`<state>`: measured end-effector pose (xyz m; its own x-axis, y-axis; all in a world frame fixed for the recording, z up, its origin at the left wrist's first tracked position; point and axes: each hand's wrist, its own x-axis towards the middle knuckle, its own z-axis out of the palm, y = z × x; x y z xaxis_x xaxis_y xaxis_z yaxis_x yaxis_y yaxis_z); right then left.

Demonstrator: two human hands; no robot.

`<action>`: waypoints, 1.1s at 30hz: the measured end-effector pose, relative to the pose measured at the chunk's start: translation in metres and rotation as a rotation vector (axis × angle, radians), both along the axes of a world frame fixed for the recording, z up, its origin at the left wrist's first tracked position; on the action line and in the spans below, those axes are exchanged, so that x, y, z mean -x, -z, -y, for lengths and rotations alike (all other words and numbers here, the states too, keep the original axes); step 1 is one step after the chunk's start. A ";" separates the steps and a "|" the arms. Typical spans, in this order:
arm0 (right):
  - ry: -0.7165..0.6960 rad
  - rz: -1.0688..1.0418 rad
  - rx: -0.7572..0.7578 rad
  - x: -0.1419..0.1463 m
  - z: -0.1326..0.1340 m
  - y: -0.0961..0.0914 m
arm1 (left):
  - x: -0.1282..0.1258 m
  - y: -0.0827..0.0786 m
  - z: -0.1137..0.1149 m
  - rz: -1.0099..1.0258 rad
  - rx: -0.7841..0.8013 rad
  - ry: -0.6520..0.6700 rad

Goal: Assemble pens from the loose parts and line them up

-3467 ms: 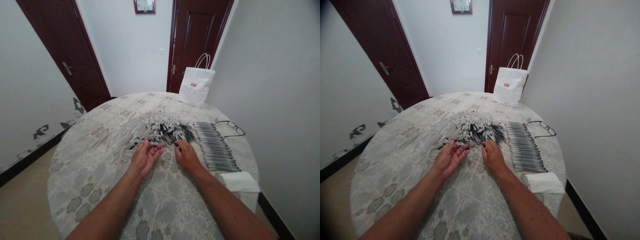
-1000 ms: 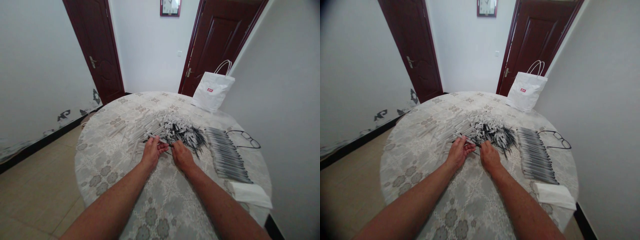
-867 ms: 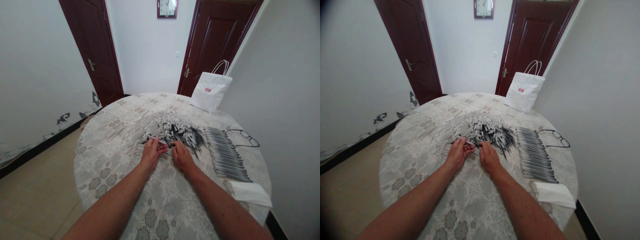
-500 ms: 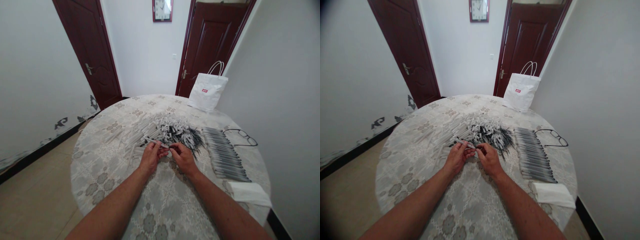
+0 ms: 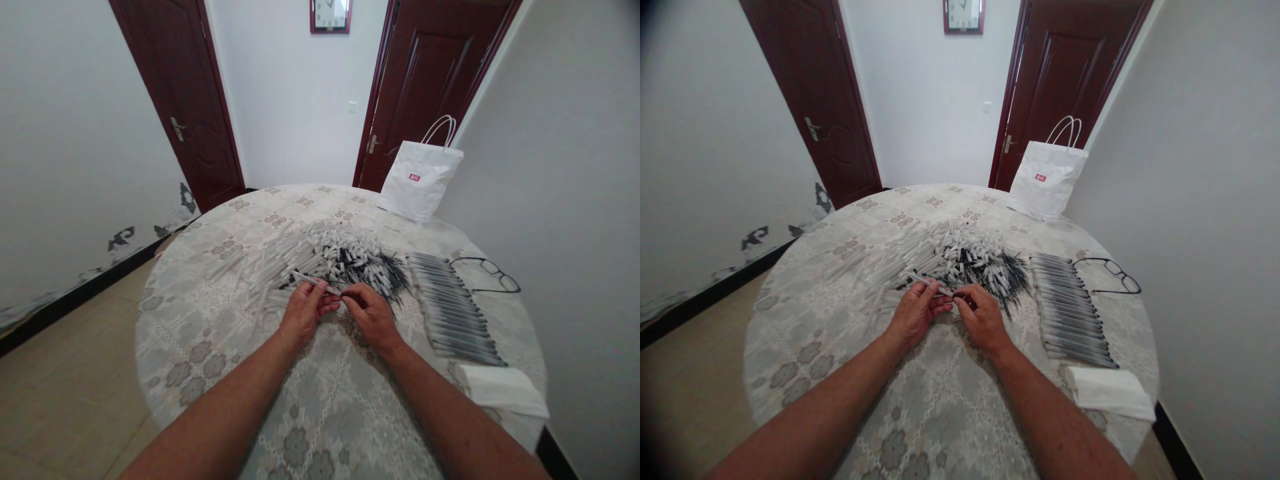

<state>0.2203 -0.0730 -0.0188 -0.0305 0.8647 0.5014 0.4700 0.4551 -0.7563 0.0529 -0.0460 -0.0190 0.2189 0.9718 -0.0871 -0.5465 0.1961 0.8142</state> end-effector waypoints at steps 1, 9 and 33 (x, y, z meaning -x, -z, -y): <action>0.011 -0.001 -0.004 0.000 0.001 0.000 | 0.000 -0.001 0.000 -0.003 -0.003 0.010; 0.049 0.011 -0.060 -0.003 0.005 -0.006 | 0.002 0.002 0.001 -0.012 0.003 0.052; 0.076 0.207 -0.026 -0.003 0.011 -0.009 | 0.003 -0.006 0.008 -0.029 -0.019 0.116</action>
